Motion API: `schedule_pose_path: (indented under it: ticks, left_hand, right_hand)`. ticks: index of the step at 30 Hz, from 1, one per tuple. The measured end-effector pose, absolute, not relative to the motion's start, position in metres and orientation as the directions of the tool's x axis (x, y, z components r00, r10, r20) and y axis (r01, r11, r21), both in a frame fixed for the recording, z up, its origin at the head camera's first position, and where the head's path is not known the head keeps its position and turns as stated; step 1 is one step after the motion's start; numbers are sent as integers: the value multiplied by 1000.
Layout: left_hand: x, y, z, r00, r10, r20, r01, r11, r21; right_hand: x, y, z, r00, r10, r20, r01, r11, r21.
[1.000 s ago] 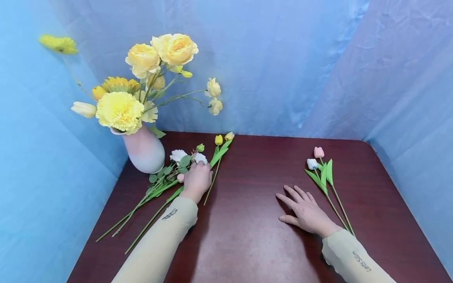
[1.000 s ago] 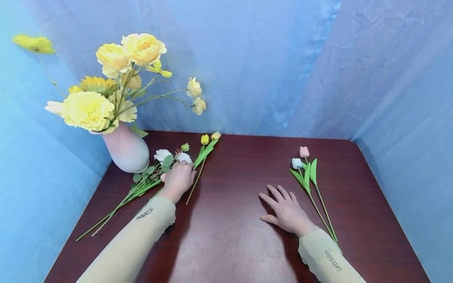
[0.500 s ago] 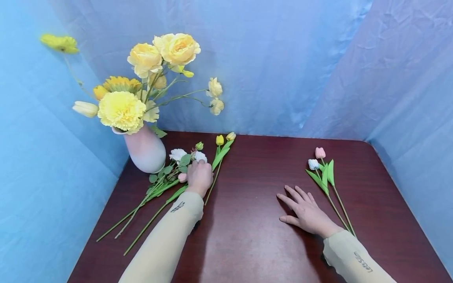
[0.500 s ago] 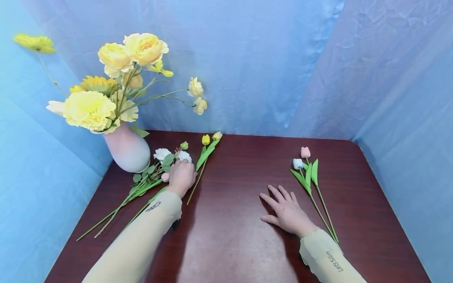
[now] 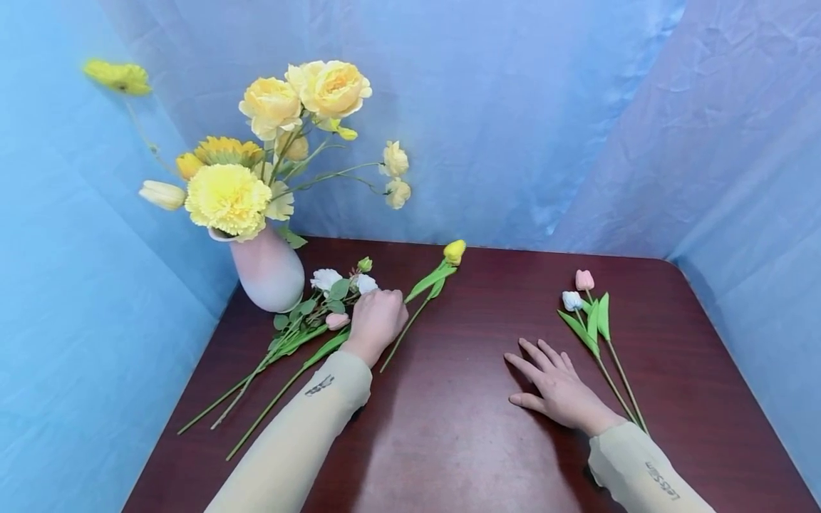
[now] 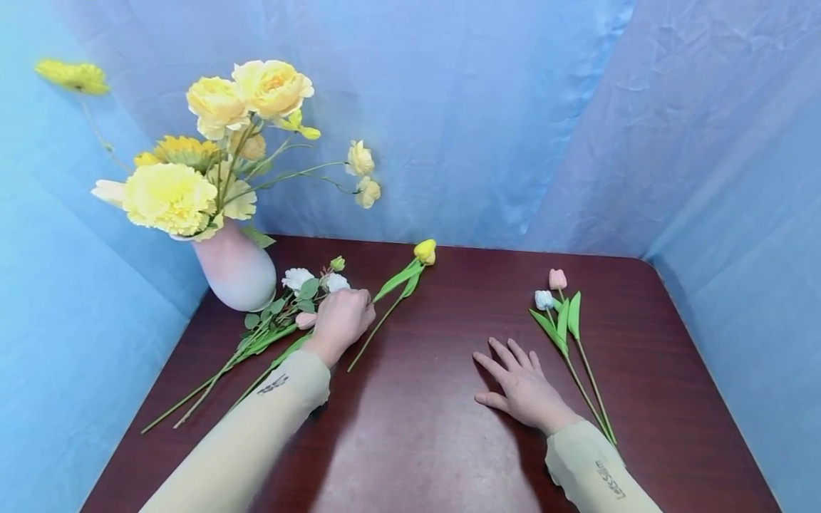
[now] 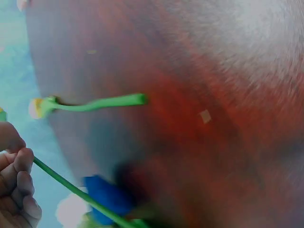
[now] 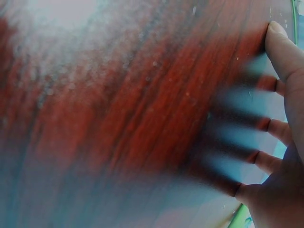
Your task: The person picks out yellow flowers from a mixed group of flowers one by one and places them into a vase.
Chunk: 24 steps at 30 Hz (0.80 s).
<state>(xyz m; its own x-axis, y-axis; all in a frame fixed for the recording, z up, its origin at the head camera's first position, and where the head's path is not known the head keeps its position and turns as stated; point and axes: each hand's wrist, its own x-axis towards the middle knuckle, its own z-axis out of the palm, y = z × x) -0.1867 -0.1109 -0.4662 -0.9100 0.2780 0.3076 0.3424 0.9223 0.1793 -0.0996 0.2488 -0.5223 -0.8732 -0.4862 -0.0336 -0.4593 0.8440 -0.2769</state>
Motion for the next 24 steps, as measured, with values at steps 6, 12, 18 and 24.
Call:
schedule_pose_path:
  ticks: [6,12,18,24]
  left_hand:
    - [-172,-112,-438,-761,369,533,475,877,70]
    - [-160,-135,-403,-541,423,727,545,835,-81]
    - [-148,-172,-365,-462,490,739,580,798,-166]
    - [-142,-200,-335,-394,516,761,624,758,-191]
  right_hand:
    - [-101,248,-524,-872,-487,-40,-458,842,-285]
    - [-99,247,-524,-870,-491,-31,-465,841,-277]
    - [-96,247,-523,-872,-489,-14,-468,842,-267]
    - [-98,246,-519,-872,-489,-25,-465,842,-273]
